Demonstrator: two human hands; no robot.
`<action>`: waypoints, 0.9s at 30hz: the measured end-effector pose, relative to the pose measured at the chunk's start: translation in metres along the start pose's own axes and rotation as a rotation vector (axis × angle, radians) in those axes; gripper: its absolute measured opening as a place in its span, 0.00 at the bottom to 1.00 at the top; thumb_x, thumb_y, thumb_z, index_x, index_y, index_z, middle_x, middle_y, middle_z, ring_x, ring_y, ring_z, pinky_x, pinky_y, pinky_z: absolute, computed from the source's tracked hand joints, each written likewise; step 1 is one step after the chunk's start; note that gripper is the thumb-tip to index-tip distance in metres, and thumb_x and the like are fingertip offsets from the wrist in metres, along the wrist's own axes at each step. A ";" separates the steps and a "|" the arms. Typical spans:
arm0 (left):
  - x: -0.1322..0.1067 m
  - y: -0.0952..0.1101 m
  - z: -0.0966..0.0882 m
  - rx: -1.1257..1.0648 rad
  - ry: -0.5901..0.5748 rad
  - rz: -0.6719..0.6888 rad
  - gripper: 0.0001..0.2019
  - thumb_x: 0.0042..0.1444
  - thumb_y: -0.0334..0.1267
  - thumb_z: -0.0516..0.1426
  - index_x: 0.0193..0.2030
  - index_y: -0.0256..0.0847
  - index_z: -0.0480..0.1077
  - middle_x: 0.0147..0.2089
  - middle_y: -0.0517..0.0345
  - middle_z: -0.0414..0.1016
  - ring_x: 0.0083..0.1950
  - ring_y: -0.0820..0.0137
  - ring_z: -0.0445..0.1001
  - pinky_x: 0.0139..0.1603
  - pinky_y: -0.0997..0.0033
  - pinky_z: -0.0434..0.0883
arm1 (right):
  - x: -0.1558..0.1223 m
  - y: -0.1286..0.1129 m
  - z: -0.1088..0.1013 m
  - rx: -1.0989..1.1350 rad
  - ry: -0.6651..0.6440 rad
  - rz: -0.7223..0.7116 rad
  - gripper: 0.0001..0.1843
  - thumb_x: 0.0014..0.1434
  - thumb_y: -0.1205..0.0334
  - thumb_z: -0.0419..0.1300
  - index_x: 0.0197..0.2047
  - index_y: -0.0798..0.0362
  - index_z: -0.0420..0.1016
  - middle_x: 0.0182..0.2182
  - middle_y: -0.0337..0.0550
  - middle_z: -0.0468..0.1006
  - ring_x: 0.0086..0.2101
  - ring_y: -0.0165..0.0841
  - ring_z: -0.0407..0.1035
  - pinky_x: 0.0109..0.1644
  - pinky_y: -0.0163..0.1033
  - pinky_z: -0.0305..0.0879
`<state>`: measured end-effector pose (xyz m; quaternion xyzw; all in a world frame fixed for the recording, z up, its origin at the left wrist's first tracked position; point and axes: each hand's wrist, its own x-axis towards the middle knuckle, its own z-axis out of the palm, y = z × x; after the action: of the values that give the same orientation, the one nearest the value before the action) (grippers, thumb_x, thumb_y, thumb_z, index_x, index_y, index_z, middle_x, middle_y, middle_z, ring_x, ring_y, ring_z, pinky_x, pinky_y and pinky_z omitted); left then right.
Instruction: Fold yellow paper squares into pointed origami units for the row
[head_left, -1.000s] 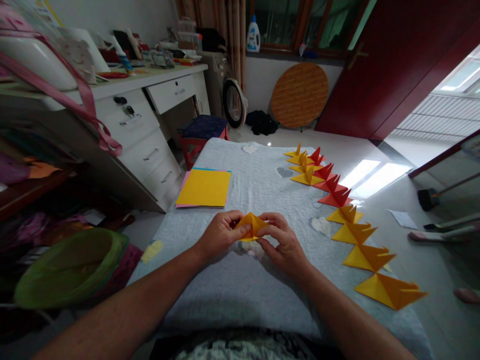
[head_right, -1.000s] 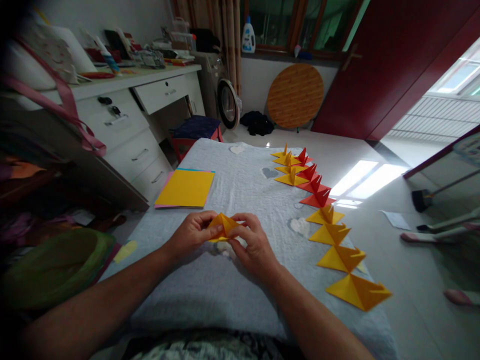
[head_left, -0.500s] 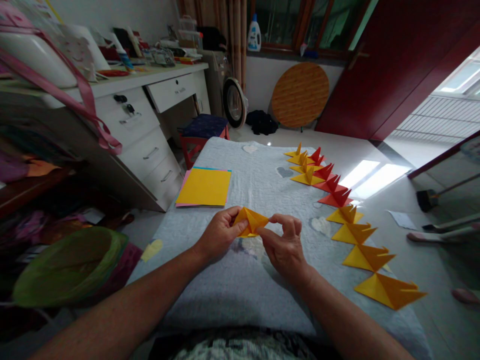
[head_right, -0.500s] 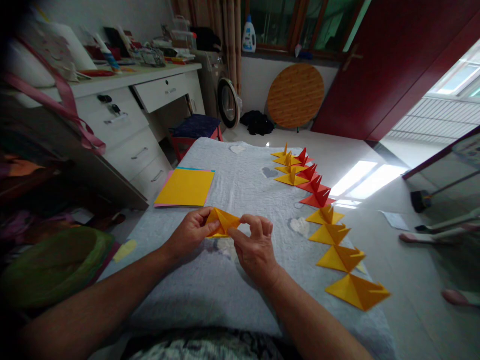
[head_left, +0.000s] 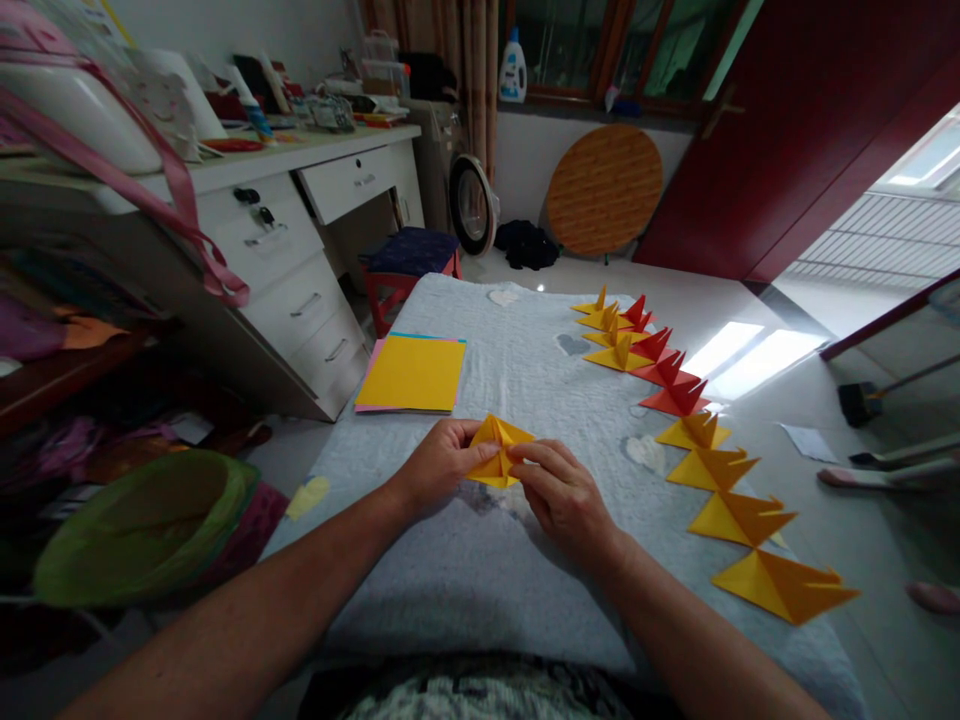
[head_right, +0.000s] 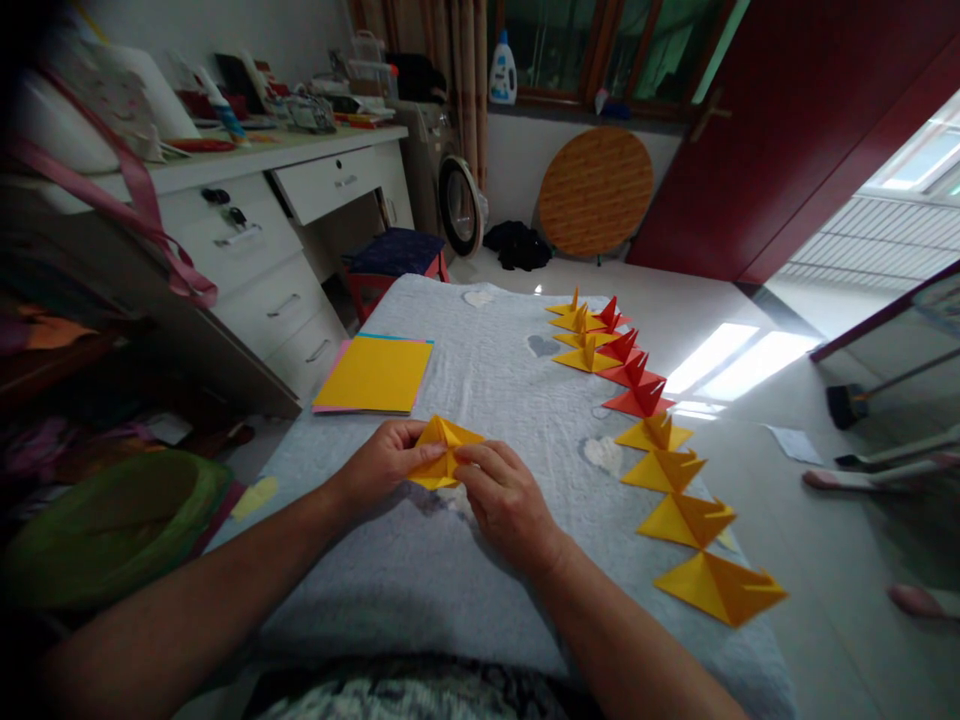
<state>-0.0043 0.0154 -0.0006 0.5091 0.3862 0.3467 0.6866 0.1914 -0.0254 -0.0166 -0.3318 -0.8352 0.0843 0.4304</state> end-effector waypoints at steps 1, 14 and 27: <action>0.000 -0.001 -0.001 -0.010 0.005 -0.005 0.15 0.51 0.45 0.65 0.37 0.33 0.78 0.32 0.55 0.77 0.31 0.71 0.73 0.32 0.74 0.68 | 0.000 0.000 0.000 -0.001 0.005 0.006 0.15 0.65 0.74 0.53 0.47 0.49 0.75 0.47 0.49 0.78 0.46 0.39 0.72 0.48 0.48 0.74; 0.002 -0.005 -0.003 -0.058 0.006 -0.023 0.18 0.52 0.48 0.65 0.39 0.33 0.77 0.34 0.55 0.77 0.31 0.72 0.72 0.32 0.75 0.67 | 0.001 -0.003 -0.004 0.005 -0.048 -0.017 0.16 0.63 0.76 0.53 0.45 0.48 0.74 0.57 0.48 0.75 0.54 0.41 0.69 0.54 0.52 0.73; 0.001 0.000 0.000 -0.112 0.024 -0.022 0.18 0.49 0.48 0.67 0.38 0.34 0.76 0.33 0.56 0.76 0.30 0.72 0.73 0.31 0.75 0.68 | 0.000 -0.003 -0.003 0.019 -0.093 -0.018 0.16 0.62 0.78 0.50 0.45 0.50 0.72 0.59 0.54 0.72 0.58 0.41 0.66 0.57 0.53 0.71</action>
<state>-0.0035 0.0165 -0.0009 0.4615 0.3802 0.3664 0.7129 0.1922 -0.0278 -0.0136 -0.3157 -0.8565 0.1038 0.3949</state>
